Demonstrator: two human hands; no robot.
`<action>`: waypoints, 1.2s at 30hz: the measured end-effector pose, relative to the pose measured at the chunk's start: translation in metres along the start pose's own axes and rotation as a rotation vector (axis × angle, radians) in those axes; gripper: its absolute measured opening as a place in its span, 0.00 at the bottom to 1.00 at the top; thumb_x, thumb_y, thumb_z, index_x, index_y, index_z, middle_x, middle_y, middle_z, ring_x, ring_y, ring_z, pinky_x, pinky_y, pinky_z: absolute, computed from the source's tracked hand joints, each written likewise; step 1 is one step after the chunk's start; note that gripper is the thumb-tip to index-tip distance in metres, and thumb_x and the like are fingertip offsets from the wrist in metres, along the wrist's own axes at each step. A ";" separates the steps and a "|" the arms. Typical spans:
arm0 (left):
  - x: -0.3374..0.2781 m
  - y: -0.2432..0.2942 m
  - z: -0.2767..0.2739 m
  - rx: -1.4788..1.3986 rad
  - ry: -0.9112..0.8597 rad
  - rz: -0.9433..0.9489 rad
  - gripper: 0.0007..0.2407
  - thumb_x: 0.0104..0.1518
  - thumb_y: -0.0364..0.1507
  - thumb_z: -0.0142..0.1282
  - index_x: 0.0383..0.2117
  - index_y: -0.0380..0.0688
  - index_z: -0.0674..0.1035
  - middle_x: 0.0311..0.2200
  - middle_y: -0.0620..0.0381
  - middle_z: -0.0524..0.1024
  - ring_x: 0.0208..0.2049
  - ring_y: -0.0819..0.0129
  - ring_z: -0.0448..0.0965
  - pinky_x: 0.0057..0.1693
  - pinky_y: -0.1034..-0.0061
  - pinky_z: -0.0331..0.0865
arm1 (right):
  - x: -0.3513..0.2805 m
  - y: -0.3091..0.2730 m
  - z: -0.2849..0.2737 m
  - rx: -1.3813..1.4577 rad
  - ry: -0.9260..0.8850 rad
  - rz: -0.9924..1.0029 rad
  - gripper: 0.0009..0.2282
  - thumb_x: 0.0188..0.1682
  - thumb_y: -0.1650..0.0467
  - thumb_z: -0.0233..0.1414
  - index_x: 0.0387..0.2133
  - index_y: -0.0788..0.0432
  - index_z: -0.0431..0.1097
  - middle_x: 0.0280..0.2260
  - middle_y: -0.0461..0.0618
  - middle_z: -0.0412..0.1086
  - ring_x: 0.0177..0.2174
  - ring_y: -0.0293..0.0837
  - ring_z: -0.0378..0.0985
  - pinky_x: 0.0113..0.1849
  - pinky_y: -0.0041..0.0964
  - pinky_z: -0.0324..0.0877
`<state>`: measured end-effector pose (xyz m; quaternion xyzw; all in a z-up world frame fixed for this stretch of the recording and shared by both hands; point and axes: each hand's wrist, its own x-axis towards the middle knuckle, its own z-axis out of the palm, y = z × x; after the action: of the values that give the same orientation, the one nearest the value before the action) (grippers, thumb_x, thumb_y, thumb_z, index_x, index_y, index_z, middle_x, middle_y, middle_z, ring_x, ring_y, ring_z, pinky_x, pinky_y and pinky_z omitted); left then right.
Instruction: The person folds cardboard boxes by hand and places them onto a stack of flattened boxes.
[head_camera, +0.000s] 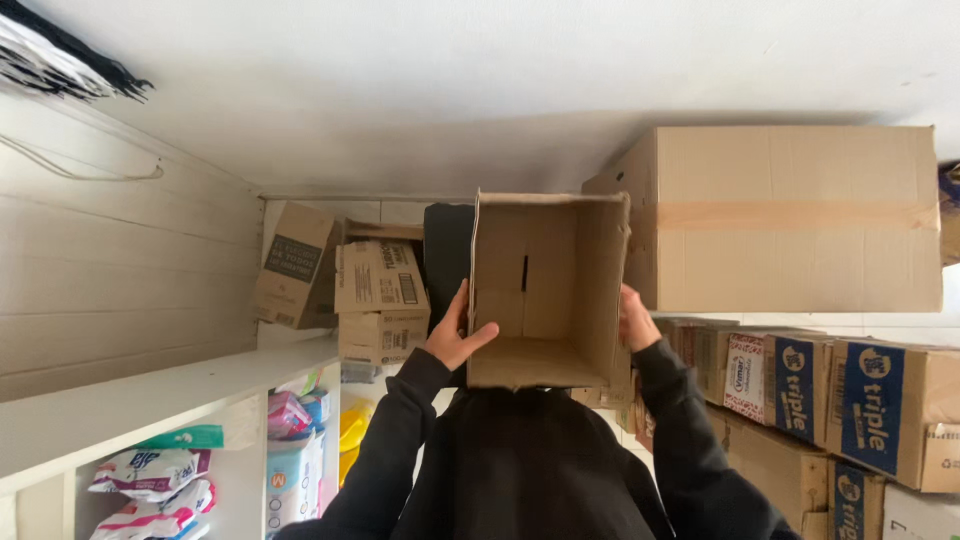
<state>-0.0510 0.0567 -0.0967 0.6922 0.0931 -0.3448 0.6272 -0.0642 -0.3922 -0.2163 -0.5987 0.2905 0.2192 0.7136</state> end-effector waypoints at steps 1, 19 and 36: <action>-0.012 0.007 0.002 0.083 0.025 0.014 0.60 0.67 0.61 0.78 0.99 0.71 0.43 0.98 0.46 0.43 0.96 0.37 0.44 0.94 0.32 0.49 | -0.004 -0.008 -0.001 -0.160 -0.002 -0.285 0.36 0.74 0.46 0.39 0.94 0.42 0.55 0.90 0.55 0.56 0.86 0.69 0.56 0.81 0.81 0.45; -0.033 -0.031 0.002 0.396 0.291 0.193 0.44 0.71 0.61 0.62 0.94 0.66 0.63 0.97 0.44 0.39 0.90 0.31 0.62 0.83 0.33 0.74 | 0.036 -0.183 0.135 -1.695 0.097 -0.524 0.65 0.49 0.17 0.40 0.91 0.44 0.63 0.86 0.51 0.63 0.86 0.66 0.56 0.83 0.85 0.27; 0.013 -0.035 0.122 1.157 0.540 0.492 0.55 0.61 0.27 0.82 0.97 0.56 0.57 0.94 0.18 0.41 0.92 0.21 0.52 0.86 0.24 0.52 | 0.032 -0.078 0.074 -0.774 0.025 -0.718 0.54 0.68 0.49 0.65 0.98 0.44 0.32 0.95 0.59 0.33 0.90 0.66 0.28 0.85 0.76 0.34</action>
<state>-0.1050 -0.0541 -0.1298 0.9787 -0.1131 -0.0019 0.1714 0.0218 -0.3350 -0.1729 -0.8827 -0.0266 0.0451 0.4669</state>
